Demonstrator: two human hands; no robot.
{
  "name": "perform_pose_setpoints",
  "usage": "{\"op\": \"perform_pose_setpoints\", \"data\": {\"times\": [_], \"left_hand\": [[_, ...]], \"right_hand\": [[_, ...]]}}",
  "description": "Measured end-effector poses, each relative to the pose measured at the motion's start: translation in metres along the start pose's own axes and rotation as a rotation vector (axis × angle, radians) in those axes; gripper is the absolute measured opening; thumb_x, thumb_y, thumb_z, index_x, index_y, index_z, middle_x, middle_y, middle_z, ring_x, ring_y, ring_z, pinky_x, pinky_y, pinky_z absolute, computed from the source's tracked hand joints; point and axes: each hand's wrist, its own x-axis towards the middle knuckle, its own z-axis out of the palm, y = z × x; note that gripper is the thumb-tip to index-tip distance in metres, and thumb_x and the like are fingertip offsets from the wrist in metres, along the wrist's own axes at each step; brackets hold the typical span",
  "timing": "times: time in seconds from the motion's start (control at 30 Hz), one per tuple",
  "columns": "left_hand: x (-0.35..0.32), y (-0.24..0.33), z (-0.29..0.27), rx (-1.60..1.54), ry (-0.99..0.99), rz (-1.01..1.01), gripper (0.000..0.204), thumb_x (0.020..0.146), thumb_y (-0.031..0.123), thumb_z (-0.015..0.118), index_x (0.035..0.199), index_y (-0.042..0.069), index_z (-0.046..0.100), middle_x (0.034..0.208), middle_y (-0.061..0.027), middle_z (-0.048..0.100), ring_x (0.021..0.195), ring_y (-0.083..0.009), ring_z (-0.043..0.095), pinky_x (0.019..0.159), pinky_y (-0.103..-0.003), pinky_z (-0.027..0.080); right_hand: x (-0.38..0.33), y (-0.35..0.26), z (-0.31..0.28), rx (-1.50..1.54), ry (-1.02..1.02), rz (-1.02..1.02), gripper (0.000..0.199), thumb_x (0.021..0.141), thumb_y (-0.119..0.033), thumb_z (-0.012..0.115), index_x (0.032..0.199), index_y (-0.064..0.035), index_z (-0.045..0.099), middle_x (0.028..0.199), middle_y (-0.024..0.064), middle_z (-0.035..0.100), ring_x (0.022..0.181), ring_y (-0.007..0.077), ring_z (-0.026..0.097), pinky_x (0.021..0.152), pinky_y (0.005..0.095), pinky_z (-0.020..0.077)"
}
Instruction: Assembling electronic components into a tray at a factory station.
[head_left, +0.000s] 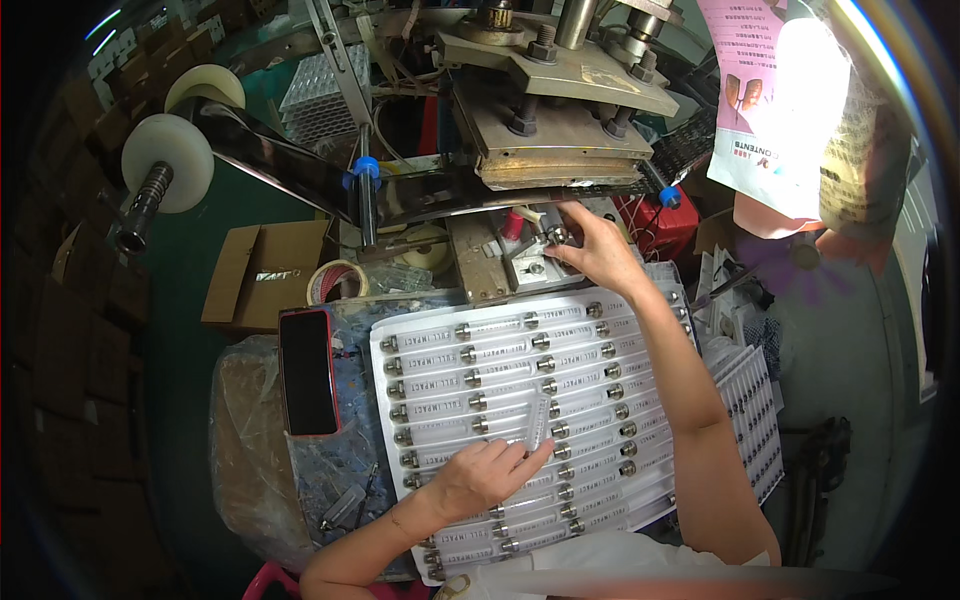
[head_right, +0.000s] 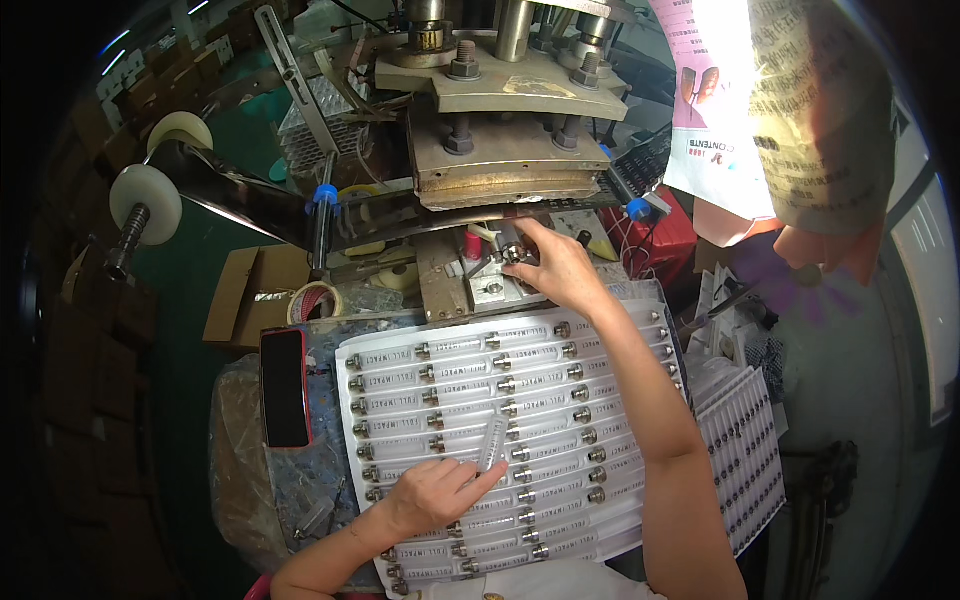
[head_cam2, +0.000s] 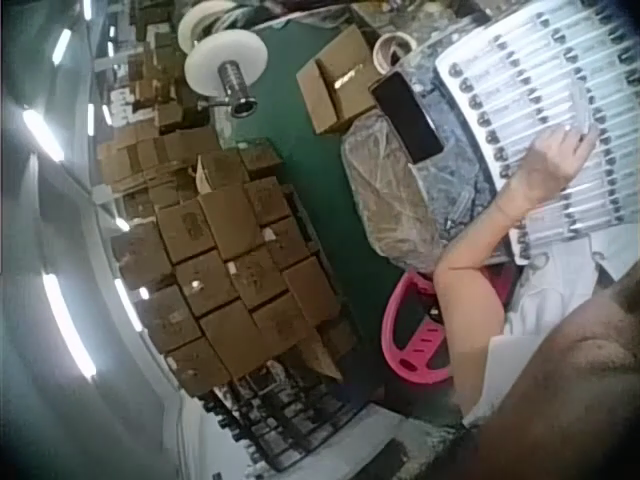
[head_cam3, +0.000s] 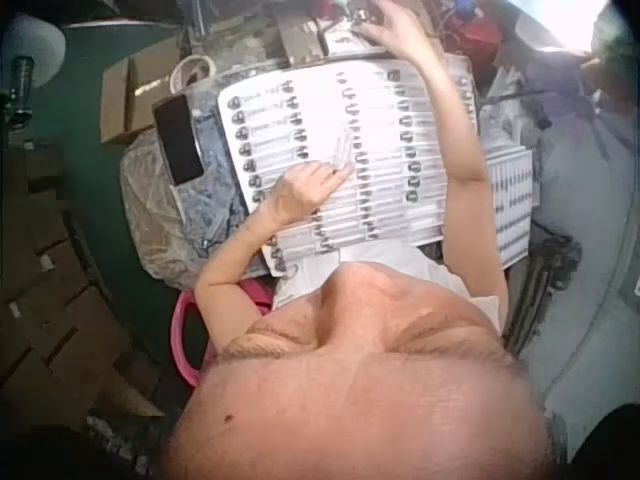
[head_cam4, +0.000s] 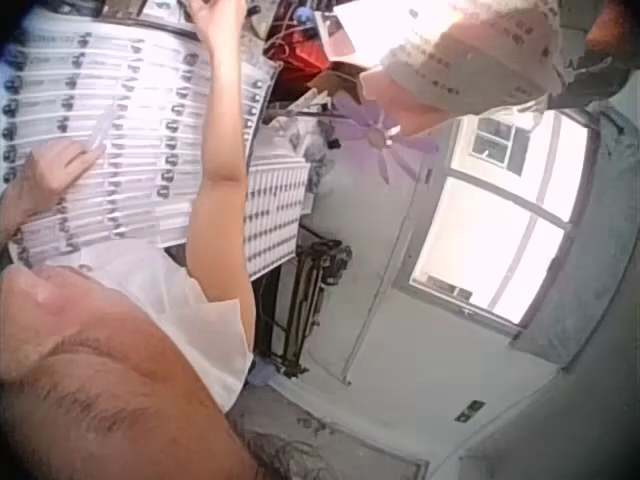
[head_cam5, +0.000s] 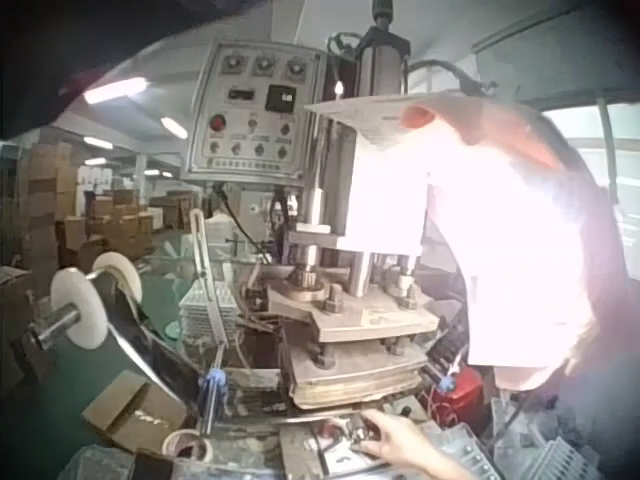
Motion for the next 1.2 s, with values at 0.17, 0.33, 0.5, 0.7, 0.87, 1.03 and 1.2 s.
{"op": "perform_pose_setpoints", "data": {"times": [0.17, 0.33, 0.5, 0.7, 0.87, 1.03, 1.2], "left_hand": [[0.002, 0.000, 0.000, 0.008, -0.009, 0.009, 0.044, 0.074, 0.007, 0.061, 0.118, 0.010, 0.064, 0.069, 0.0028, 0.051, 0.055, -0.0094, 0.049, 0.048, -0.022, 0.043], [0.001, 0.001, 0.000, 0.017, -0.010, 0.010, 0.043, 0.076, 0.007, 0.061, 0.119, 0.010, 0.064, 0.069, 0.0030, 0.051, 0.054, -0.0094, 0.049, 0.047, -0.022, 0.043], [0.001, 0.001, -0.001, 0.015, -0.007, 0.009, 0.044, 0.075, 0.007, 0.061, 0.119, 0.010, 0.064, 0.068, 0.0030, 0.049, 0.054, -0.0094, 0.048, 0.047, -0.022, 0.042], [0.001, 0.000, -0.002, 0.007, -0.008, 0.008, 0.045, 0.075, 0.007, 0.061, 0.119, 0.010, 0.064, 0.068, 0.0026, 0.049, 0.055, -0.0097, 0.048, 0.048, -0.022, 0.042], [0.005, -0.001, -0.002, 0.003, -0.025, 0.006, 0.045, 0.075, 0.007, 0.060, 0.120, 0.010, 0.064, 0.068, 0.0026, 0.049, 0.055, -0.0099, 0.047, 0.048, -0.022, 0.043], [0.004, 0.000, -0.003, -0.004, -0.031, 0.001, 0.046, 0.075, 0.008, 0.060, 0.120, 0.010, 0.063, 0.069, 0.0027, 0.050, 0.055, -0.0101, 0.048, 0.048, -0.022, 0.043], [-0.001, 0.003, -0.005, 0.001, -0.029, 0.000, 0.046, 0.075, 0.007, 0.060, 0.121, 0.010, 0.063, 0.069, 0.0023, 0.050, 0.055, -0.0104, 0.048, 0.048, -0.023, 0.043]], "right_hand": [[-0.010, 0.010, 0.011, 0.097, 0.128, 0.004, 0.062, 0.073, -0.014, 0.078, 0.128, -0.0034, 0.051, 0.111, 0.0184, 0.064, 0.099, 0.0287, 0.064, 0.085, 0.0359, 0.0490], [-0.010, 0.002, 0.009, 0.096, 0.097, 0.034, 0.063, 0.073, -0.014, 0.078, 0.128, -0.0040, 0.050, 0.114, 0.0183, 0.063, 0.101, 0.0306, 0.063, 0.086, 0.0366, 0.0488], [-0.006, 0.004, 0.004, 0.057, 0.040, -0.018, 0.061, 0.074, -0.013, 0.077, 0.128, -0.0048, 0.051, 0.116, 0.0179, 0.062, 0.104, 0.0311, 0.062, 0.086, 0.0360, 0.0483], [-0.005, 0.000, 0.002, 0.083, 0.010, -0.013, 0.058, 0.075, -0.011, 0.075, 0.127, -0.0051, 0.052, 0.119, 0.0169, 0.061, 0.106, 0.0299, 0.062, 0.088, 0.0352, 0.0475], [-0.002, 0.009, 0.002, 0.062, 0.029, -0.078, 0.058, 0.075, -0.011, 0.075, 0.128, -0.0056, 0.052, 0.120, 0.0158, 0.061, 0.107, 0.0286, 0.061, 0.090, 0.0345, 0.0470], [-0.001, 0.006, 0.001, 0.078, 0.006, -0.059, 0.058, 0.076, -0.014, 0.075, 0.129, -0.0072, 0.052, 0.122, 0.0157, 0.060, 0.109, 0.0300, 0.060, 0.090, 0.0360, 0.0474], [-0.004, 0.007, 0.006, 0.078, 0.010, -0.069, 0.059, 0.077, -0.020, 0.075, 0.129, -0.0092, 0.052, 0.125, 0.0158, 0.059, 0.110, 0.0324, 0.059, 0.090, 0.0387, 0.0480]]}}
